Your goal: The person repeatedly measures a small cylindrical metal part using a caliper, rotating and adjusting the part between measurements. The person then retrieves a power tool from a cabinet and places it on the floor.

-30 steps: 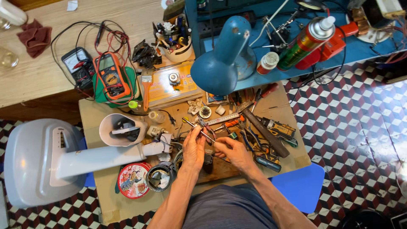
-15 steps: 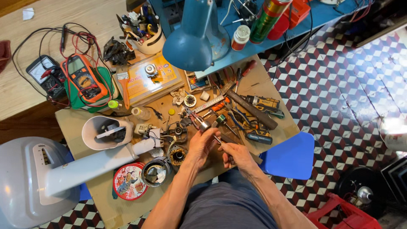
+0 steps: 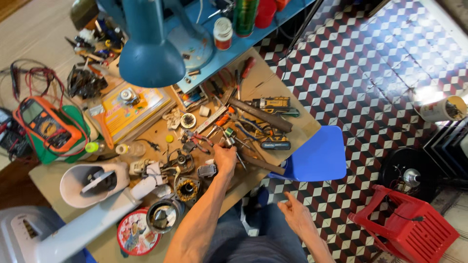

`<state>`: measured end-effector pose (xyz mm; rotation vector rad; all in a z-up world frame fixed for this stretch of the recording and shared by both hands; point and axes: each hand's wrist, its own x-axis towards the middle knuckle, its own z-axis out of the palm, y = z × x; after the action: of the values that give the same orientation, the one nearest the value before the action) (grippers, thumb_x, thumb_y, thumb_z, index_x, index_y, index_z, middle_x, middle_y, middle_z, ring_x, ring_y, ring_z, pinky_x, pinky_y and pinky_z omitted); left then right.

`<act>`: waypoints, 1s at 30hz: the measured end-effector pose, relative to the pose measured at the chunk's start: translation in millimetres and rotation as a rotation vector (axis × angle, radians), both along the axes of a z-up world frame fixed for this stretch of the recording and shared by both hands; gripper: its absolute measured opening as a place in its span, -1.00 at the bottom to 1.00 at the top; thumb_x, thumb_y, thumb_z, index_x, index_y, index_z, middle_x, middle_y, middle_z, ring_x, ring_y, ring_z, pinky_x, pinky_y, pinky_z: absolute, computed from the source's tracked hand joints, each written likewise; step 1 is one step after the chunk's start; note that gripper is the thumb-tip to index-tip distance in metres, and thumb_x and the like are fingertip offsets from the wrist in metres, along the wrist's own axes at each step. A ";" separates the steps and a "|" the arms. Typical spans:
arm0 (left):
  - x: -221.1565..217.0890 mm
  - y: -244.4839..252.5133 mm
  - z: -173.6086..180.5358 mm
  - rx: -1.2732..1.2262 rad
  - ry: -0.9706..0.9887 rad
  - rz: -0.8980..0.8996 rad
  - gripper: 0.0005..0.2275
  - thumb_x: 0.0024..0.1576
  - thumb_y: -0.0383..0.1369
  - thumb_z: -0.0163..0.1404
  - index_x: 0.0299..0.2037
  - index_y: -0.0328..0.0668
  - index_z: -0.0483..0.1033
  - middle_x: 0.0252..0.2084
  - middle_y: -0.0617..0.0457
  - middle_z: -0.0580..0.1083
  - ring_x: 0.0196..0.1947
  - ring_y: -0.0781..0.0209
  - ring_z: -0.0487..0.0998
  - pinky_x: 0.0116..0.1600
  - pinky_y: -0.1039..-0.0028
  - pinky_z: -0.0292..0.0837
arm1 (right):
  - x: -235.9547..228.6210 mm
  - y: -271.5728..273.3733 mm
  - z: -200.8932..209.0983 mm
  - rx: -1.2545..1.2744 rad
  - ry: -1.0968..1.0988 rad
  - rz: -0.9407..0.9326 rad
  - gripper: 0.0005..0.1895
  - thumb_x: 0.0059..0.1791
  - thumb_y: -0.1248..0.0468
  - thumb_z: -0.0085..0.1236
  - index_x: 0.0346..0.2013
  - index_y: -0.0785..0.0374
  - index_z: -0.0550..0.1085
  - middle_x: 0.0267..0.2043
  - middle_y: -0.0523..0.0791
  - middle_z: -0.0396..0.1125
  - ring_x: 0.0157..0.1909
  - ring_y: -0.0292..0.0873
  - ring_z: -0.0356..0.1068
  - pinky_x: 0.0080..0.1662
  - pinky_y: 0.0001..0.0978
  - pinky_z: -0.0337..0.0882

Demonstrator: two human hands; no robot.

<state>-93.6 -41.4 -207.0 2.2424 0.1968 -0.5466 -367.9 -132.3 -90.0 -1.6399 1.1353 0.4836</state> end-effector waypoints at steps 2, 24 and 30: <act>0.9 -3.6 -9.2 0.014 -0.022 0.038 -0.60 0.00 -0.38 0.16 0.00 -0.33 0.32 -0.30 -0.12 0.54 -0.24 -0.05 0.60 -0.05 0.20 0.49 | -18.8 -1.3 -5.0 -0.017 0.029 0.004 -0.38 0.00 0.04 0.12 0.30 0.20 0.32 -0.12 -0.01 0.56 -0.03 0.00 0.56 0.05 -0.20 0.49; -323.0 -231.9 73.1 -0.746 0.575 -0.158 -0.32 0.24 0.18 -0.38 0.36 -0.18 0.33 0.41 0.03 0.31 0.37 0.21 0.27 0.42 0.27 0.07 | -281.4 -221.6 -11.5 -0.182 -0.257 -0.267 -0.41 0.01 0.08 0.11 0.30 0.21 0.32 -0.04 0.01 0.53 0.00 -0.05 0.52 0.04 -0.21 0.45; -328.4 -259.2 31.4 -0.816 0.602 0.082 -0.25 0.19 0.23 -0.29 0.43 -0.17 0.17 0.45 -0.06 0.21 0.24 0.08 0.38 0.32 0.22 0.24 | -261.4 -300.3 -0.4 -0.183 -0.356 -0.234 -0.41 0.00 0.07 0.08 0.31 0.17 0.32 -0.05 -0.02 0.53 -0.04 -0.07 0.55 0.01 -0.23 0.48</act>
<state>-422.0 -300.6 -175.7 1.2388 0.3002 -1.0291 -629.4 -432.6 -90.4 -1.6407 1.1047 -0.0653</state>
